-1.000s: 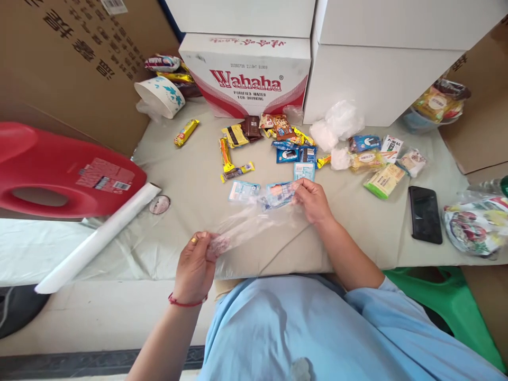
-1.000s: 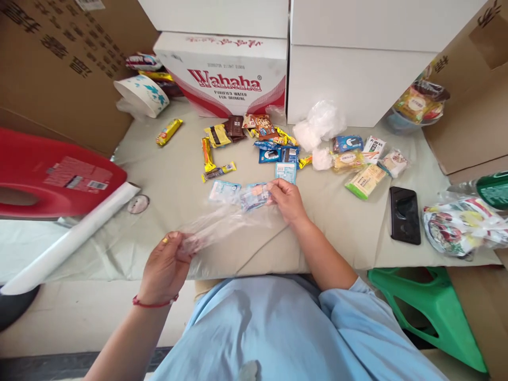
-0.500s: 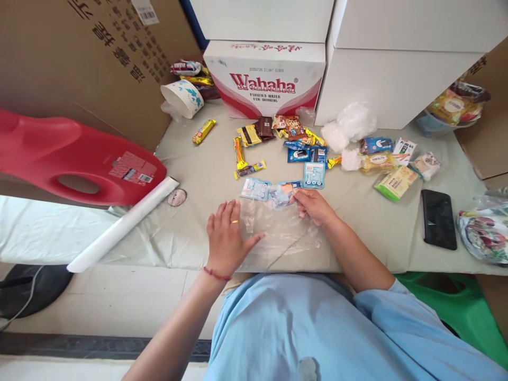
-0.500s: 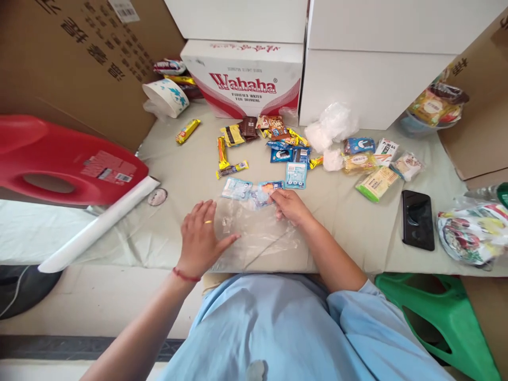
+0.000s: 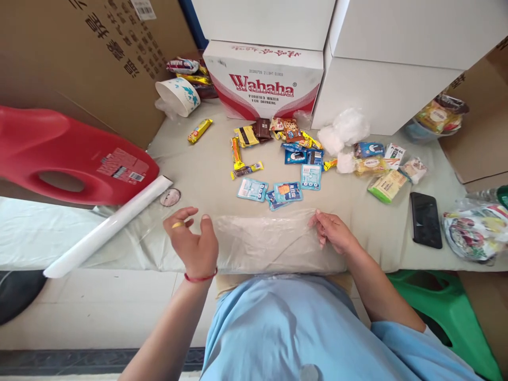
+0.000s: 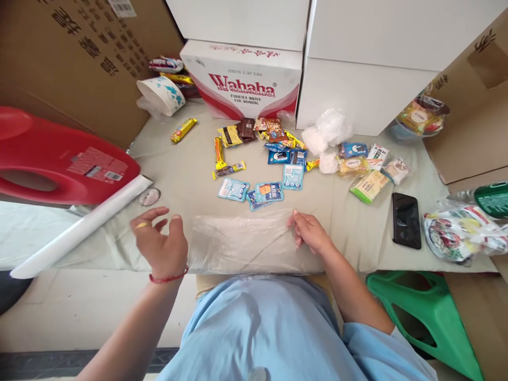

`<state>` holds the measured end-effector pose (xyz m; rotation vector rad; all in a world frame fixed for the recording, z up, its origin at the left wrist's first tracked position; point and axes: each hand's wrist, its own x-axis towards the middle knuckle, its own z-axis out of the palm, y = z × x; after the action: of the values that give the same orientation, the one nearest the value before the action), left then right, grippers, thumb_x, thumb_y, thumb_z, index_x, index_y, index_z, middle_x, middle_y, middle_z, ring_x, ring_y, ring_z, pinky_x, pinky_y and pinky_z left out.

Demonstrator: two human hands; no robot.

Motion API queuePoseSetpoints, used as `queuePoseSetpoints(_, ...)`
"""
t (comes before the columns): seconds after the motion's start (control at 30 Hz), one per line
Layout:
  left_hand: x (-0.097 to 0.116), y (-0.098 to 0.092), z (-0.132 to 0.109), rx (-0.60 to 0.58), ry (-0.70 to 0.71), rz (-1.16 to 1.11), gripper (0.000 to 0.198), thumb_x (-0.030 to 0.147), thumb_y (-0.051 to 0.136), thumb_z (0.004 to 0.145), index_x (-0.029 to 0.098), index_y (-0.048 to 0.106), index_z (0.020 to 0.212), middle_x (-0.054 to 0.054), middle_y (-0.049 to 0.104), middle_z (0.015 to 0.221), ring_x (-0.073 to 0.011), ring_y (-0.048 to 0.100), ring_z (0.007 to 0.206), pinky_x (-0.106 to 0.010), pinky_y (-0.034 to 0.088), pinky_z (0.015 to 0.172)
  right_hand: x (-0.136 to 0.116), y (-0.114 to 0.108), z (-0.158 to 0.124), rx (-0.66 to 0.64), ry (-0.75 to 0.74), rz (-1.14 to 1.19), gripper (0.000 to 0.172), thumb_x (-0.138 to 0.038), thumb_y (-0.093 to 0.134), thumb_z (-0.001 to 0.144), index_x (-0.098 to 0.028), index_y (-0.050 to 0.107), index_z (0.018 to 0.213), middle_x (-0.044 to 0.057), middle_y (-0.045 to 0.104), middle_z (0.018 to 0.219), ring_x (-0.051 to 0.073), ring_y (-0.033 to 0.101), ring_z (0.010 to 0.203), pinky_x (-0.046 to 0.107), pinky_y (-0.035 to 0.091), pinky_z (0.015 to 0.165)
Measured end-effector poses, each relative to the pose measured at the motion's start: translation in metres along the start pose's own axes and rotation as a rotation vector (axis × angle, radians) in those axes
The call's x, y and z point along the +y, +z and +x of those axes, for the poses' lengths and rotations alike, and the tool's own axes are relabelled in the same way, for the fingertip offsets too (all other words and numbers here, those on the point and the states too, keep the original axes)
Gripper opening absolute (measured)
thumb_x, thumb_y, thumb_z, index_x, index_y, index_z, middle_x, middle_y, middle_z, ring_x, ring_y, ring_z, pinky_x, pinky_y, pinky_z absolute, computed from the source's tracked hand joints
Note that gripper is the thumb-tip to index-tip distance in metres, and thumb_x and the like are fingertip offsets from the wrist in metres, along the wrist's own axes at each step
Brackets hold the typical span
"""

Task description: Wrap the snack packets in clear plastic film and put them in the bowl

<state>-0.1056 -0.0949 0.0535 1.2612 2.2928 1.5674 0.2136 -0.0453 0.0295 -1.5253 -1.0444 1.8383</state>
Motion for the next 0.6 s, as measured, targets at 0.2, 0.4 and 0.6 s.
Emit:
queuePoseSetpoints(0.2, 0.021, 0.001, -0.06, -0.339, 0.779, 0.083, 0.025, 0.014, 0.066, 0.085, 0.027, 0.065, 0.107, -0.007, 0.071, 0.096, -0.0261, 0.068, 0.098, -0.043, 0.049, 0.089, 0.007, 0.008, -0.002, 0.131, -0.298, -0.2, 0.057, -0.073, 0.049, 0.097, -0.022, 0.073, 0.1, -0.005, 0.045, 0.052, 0.017, 0.054, 0.048, 0.032, 0.049, 0.055)
queuePoseSetpoints(0.4, -0.025, 0.013, -0.083, -0.642, 0.705, 0.338, 0.04, 0.028, 0.057, 0.097, 0.021, 0.063, 0.136, -0.019, 0.061, 0.149, -0.0346, 0.052, 0.144, -0.055, 0.034, 0.118, 0.014, -0.02, -0.022, 0.224, -0.662, -0.464, 0.021, -0.04, 0.061, 0.097, -0.029, 0.078, 0.102, 0.005, 0.066, 0.088, 0.022, 0.064, 0.081, 0.038, 0.054, 0.08)
queuePoseSetpoints(0.6, -0.029, 0.01, -0.086, -0.715, 0.664, 0.415, 0.053, 0.028, 0.048, 0.102, 0.023, 0.051, 0.154, -0.013, 0.046, 0.163, -0.0328, 0.04, 0.154, -0.058, 0.015, 0.128, -0.003, -0.041, 0.003, 0.206, -0.478, -0.442, 0.05, -0.051, 0.065, 0.092, -0.025, 0.064, 0.134, 0.01, 0.067, 0.118, 0.026, 0.065, 0.106, 0.039, 0.058, 0.082)
